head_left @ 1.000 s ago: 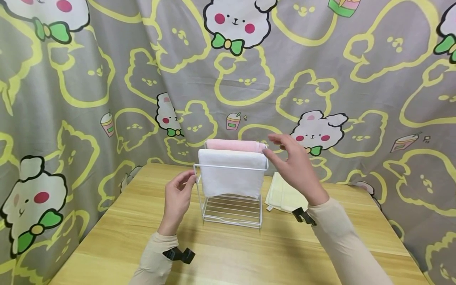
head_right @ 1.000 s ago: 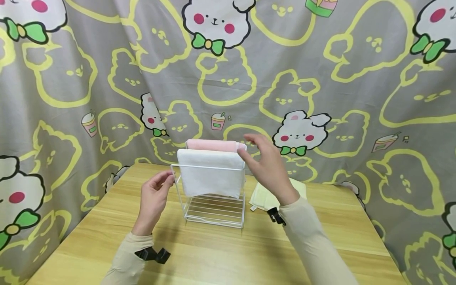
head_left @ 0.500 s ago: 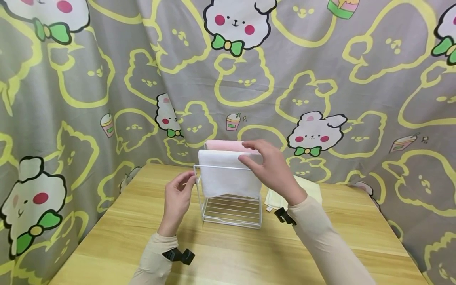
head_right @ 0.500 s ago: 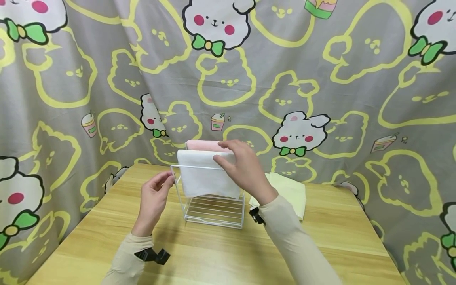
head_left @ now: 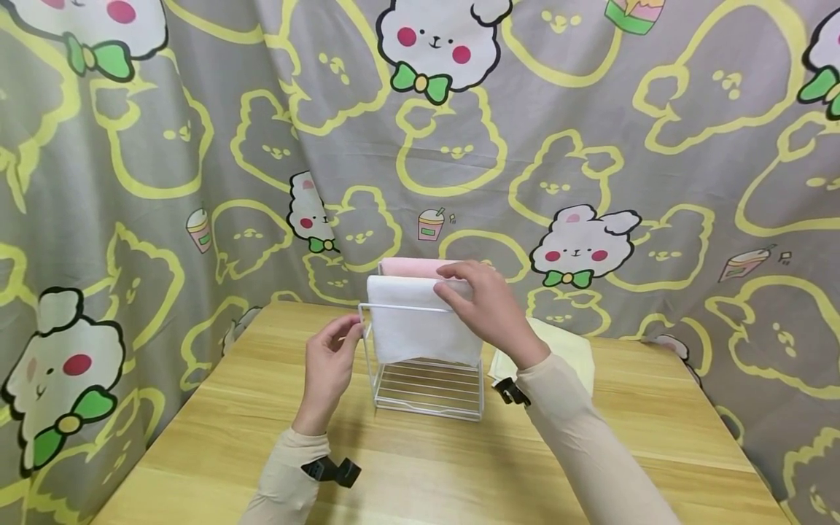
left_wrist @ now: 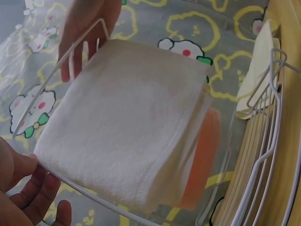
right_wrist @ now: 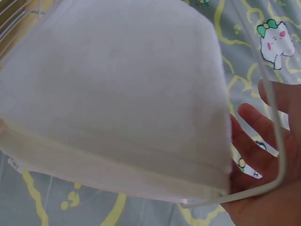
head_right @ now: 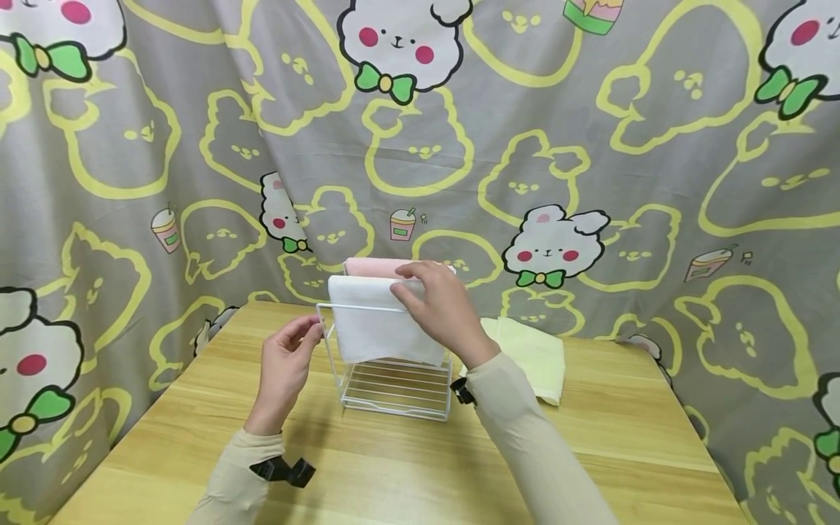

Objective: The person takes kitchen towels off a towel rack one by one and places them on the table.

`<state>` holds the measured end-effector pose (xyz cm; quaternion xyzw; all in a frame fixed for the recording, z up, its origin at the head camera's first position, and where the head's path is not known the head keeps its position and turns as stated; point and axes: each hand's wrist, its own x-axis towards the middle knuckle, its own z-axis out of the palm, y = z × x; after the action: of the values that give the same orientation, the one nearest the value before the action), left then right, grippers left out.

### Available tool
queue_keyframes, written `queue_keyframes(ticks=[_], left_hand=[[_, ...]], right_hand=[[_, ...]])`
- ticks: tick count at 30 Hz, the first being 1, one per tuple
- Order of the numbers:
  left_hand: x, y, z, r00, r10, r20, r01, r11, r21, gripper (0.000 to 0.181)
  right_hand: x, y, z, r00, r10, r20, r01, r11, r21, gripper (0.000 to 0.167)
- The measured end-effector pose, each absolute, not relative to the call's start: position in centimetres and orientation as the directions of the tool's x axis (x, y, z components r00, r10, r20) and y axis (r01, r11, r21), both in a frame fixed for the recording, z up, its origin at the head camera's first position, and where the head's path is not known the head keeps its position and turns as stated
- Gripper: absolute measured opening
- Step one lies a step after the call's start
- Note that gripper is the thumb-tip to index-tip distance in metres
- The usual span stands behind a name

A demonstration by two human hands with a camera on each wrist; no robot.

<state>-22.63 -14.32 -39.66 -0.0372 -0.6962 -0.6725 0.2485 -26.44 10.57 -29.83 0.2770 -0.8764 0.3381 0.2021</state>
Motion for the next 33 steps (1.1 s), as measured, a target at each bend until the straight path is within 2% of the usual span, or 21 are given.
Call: queue_keyframes(ticks=[9, 22, 33], left_hand=[[-22.53, -14.32, -39.56, -0.871, -0.283, 0.401, 0.391, 0.092, 0.916, 0.019], [-22.6, -14.25, -39.83, -0.864, -0.283, 0.416, 0.411, 0.081, 0.908, 0.016], [-22.63, -14.22, -39.65, -0.875, -0.246, 0.417, 0.41, 0.082, 0.908, 0.016]], right_hand=[[-26.85, 10.55, -30.16, -0.78, -0.353, 0.517, -0.603, 0.644, -0.47, 0.03], [-26.87, 10.12, -29.74, -0.871, -0.299, 0.39, -0.476, 0.709, -0.521, 0.029], [-26.83, 9.92, -29.78, -0.874, -0.264, 0.407, -0.466, 0.693, -0.55, 0.025]])
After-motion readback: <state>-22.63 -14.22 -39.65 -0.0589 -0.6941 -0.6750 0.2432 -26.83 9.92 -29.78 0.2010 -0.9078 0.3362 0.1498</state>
